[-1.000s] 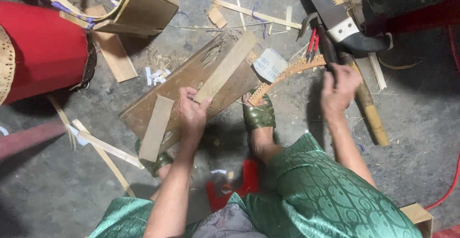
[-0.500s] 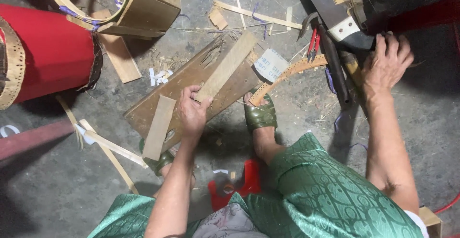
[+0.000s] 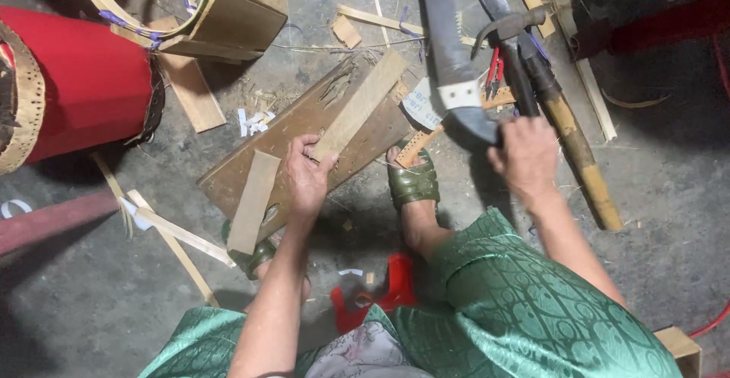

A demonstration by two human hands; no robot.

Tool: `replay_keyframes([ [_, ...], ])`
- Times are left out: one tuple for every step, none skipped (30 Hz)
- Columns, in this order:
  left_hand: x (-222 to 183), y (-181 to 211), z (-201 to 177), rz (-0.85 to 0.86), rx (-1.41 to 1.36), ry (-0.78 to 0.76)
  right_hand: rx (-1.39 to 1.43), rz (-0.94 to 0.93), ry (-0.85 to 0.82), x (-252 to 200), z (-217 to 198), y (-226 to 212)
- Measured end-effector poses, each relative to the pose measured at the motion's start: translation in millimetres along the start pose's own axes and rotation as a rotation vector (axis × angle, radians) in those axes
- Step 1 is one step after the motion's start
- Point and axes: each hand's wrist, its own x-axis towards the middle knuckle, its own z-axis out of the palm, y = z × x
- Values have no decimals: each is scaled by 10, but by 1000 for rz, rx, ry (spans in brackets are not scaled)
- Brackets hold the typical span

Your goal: Smoothing the edges of wooden pieces using a sanding block and a shaving tool.

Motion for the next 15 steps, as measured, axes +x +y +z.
replay_keyframes([
  [-14,-7,-5,1,0,-1,0,1,0,-20,67,-90],
  [-8,-5,-11,6,-10,9,27,41,9,-18,138,-173],
  [-2,-3,-15,12,-19,19,55,81,19,-14,210,-256],
  [5,-62,7,13,-19,17,54,82,17,-31,266,-270],
  [13,-123,31,17,-12,21,77,95,8,-47,323,-283],
  [29,-181,49,23,-4,26,100,107,-1,-51,383,-299],
  [33,-170,52,23,-4,25,100,108,-1,-46,367,-302],
  [32,-164,51,25,-3,22,95,99,-27,-41,354,-309],
  [30,-156,51,27,-2,19,89,90,-54,-38,341,-314],
  [41,-210,71,29,-2,18,88,92,-53,-4,274,-310],
  [51,-262,94,29,11,15,129,93,-46,29,207,-302],
  [66,-317,111,30,26,11,172,97,-38,60,144,-304],
  [68,-285,97,33,28,10,172,100,-36,93,165,-207],
  [71,-253,82,19,15,8,247,140,48,128,184,-112],
  [73,-222,66,4,2,7,321,179,132,162,204,-17],
])
